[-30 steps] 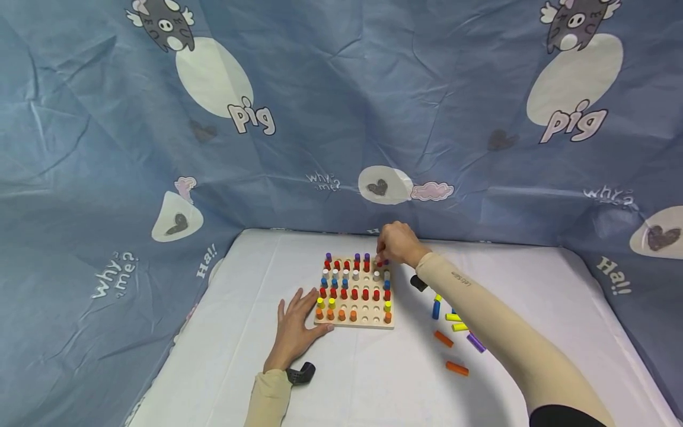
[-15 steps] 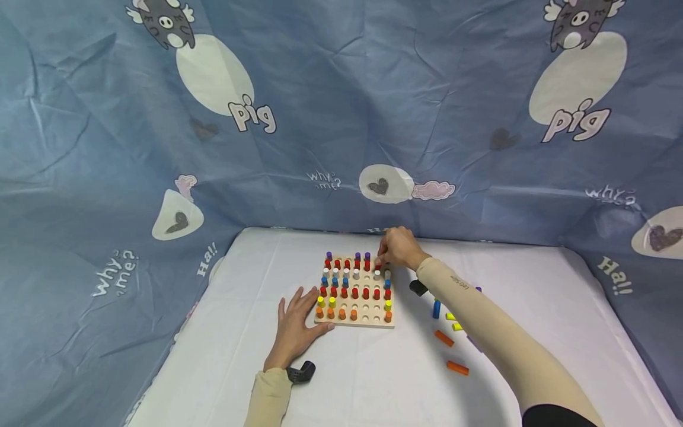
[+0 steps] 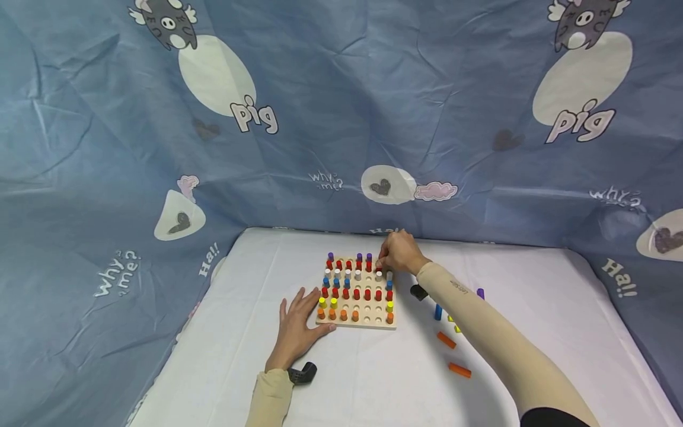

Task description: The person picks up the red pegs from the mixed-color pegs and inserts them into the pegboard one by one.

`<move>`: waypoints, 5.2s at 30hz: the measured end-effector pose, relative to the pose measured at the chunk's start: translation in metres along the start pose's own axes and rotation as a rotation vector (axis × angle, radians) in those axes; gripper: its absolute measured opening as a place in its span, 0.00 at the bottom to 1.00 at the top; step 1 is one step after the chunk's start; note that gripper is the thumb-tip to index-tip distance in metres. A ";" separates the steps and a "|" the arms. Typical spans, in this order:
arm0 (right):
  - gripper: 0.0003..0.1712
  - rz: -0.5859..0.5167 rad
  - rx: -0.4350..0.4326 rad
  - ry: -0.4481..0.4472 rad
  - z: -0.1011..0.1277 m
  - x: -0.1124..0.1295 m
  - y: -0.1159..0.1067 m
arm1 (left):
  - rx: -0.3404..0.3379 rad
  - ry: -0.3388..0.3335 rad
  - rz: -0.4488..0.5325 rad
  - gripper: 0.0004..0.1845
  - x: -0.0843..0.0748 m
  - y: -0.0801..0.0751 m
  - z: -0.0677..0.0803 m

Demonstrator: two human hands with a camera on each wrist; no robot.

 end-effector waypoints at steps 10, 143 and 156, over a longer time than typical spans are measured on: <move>0.08 -0.016 -0.006 0.007 0.003 -0.002 -0.002 | 0.006 -0.003 -0.005 0.48 -0.002 0.000 -0.002; 0.14 0.189 -0.170 -0.021 0.151 -0.041 -0.163 | 0.011 -0.018 -0.020 0.47 -0.001 0.002 0.002; 0.11 0.223 -0.195 -0.030 0.137 -0.034 -0.169 | 0.015 -0.029 -0.012 0.46 -0.001 0.002 0.002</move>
Point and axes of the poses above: each hand's wrist, its own z-axis away from the middle knuckle, its own y-axis out of the palm, x = y × z, the point moved 6 cm from there along -z, towards the middle knuckle, and after that the axes turned 11 degrees about -x, right-handed, at the moved point
